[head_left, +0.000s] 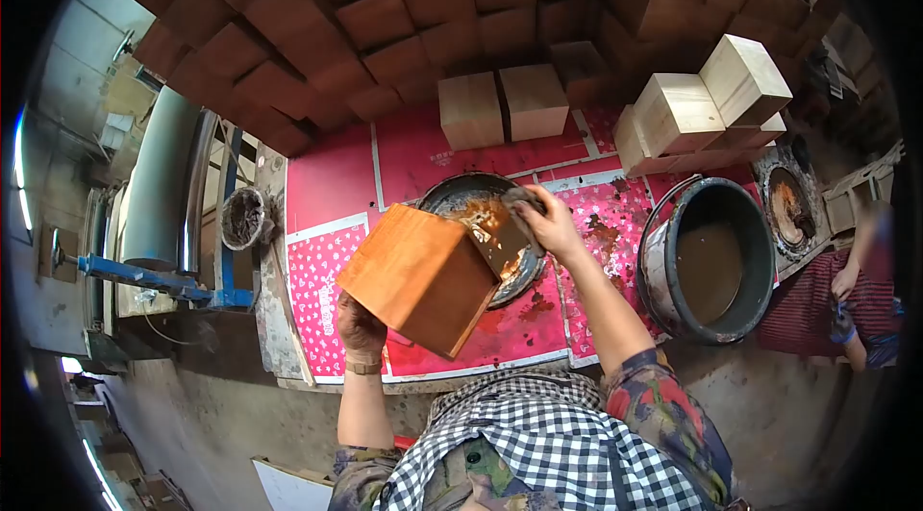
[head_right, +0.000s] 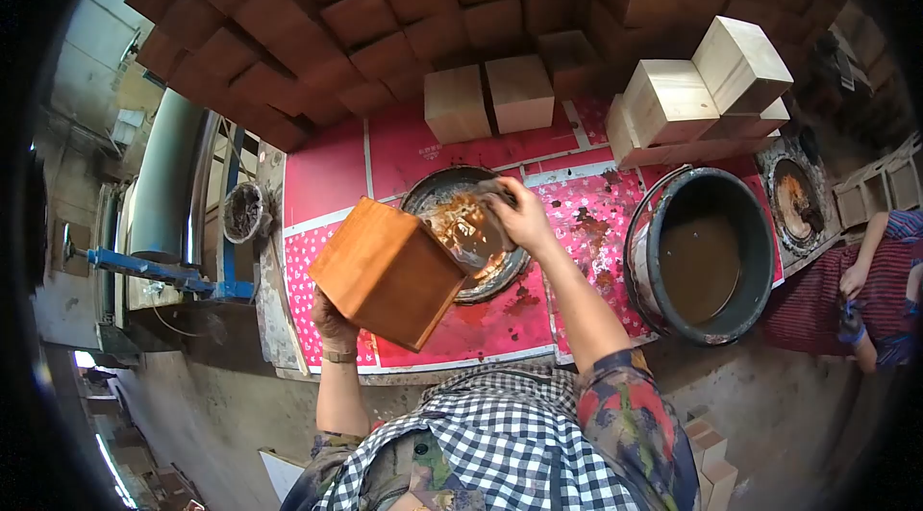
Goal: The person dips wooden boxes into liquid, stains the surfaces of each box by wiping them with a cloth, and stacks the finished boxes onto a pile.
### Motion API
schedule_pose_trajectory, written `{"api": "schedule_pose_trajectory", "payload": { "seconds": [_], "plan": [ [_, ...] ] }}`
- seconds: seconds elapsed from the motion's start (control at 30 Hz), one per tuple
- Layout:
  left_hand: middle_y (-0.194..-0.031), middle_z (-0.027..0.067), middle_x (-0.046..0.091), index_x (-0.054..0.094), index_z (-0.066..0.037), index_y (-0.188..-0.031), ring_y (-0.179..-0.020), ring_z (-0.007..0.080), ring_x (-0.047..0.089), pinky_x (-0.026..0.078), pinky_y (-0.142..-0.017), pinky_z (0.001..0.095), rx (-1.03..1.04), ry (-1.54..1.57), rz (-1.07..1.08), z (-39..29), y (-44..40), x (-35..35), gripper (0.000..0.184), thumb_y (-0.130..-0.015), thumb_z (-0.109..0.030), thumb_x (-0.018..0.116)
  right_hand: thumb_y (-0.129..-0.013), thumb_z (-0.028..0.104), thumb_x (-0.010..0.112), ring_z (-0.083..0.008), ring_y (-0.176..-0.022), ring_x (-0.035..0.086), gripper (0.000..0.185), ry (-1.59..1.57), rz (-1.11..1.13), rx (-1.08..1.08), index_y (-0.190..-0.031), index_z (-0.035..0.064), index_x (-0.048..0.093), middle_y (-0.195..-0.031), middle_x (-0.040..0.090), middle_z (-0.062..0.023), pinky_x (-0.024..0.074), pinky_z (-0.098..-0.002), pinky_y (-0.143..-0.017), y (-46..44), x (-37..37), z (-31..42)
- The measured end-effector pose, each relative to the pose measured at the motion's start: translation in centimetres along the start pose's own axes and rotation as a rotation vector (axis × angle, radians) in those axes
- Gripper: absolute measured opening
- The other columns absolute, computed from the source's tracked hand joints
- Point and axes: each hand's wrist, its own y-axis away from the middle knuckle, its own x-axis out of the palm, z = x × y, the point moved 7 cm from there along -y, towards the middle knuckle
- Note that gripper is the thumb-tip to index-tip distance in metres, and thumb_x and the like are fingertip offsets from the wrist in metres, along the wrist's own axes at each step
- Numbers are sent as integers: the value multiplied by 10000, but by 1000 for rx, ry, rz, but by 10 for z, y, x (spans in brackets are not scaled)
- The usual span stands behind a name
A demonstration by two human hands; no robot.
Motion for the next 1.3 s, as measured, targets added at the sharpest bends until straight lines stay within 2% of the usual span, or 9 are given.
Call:
{"api": "schedule_pose_trajectory", "payload": {
  "seconds": [0.13,0.27,0.4,0.63,0.83,1.07,1.17,1.23,1.3],
  "plan": [
    [-1193,102,599,548,-33,-1211,-1121,255,549,404,-986,410,-113,105,-74,11,-7,-46,432,-879,-306,586,-860,134,642,-181,-936,615,285,-59,-108,33,-1109,23,562,-987,654,-91,482,-310,-816,31,-7,1],
    [-1226,84,584,536,-54,-1237,-1165,248,517,368,-1016,422,-153,157,-31,19,-21,-40,441,-886,-316,579,-877,234,633,-273,-896,623,283,166,-238,-234,-1074,44,561,-961,624,-134,488,-349,-795,46,12,73],
    [-1254,68,569,522,-66,-1256,-1191,239,495,348,-1033,424,-240,241,-29,31,-29,-22,453,-889,-327,579,-656,65,725,-315,-761,640,420,437,-113,-652,-1046,95,571,-916,618,-137,538,-382,-647,66,74,169],
    [-1187,53,599,549,-51,-1205,-1127,206,530,377,-1001,379,-179,149,-59,19,-41,-16,384,-891,-267,596,-727,115,662,-347,-740,636,394,736,-241,-350,-1097,99,527,-965,574,-150,534,-415,-611,27,102,149],
    [-1203,68,586,530,-40,-1225,-1141,214,520,384,-1000,368,-81,87,-138,11,-68,-36,401,-896,-262,591,-829,198,632,-393,-849,618,298,587,-293,-201,-1073,51,546,-966,603,-190,506,-444,-705,62,93,103],
    [-917,72,691,618,29,-1060,-779,78,596,497,-683,229,58,-754,211,13,-89,32,225,-858,-72,629,-837,222,641,-309,-882,643,293,345,-98,198,-1056,33,592,-957,651,-159,504,-372,-762,109,82,23],
    [-747,116,645,614,-43,-842,-675,243,644,515,-621,324,375,-1435,542,48,-84,69,142,-751,-136,670,-834,224,645,-302,-880,645,279,419,-289,260,-1038,38,602,-947,656,-163,506,-371,-756,114,40,-8],
    [-691,121,601,568,-66,-761,-679,330,608,501,-612,410,476,-1481,740,79,-73,79,137,-718,-158,660,-825,202,638,-341,-869,633,294,649,-340,176,-1067,47,578,-969,638,-176,507,-393,-742,113,23,-4],
    [-683,102,604,577,-75,-763,-661,295,609,491,-623,398,503,-1627,923,112,-63,74,149,-704,-167,678,-808,183,639,-364,-867,620,316,761,-305,89,-1090,63,560,-997,615,-176,507,-417,-724,103,23,4]
  ]
}}
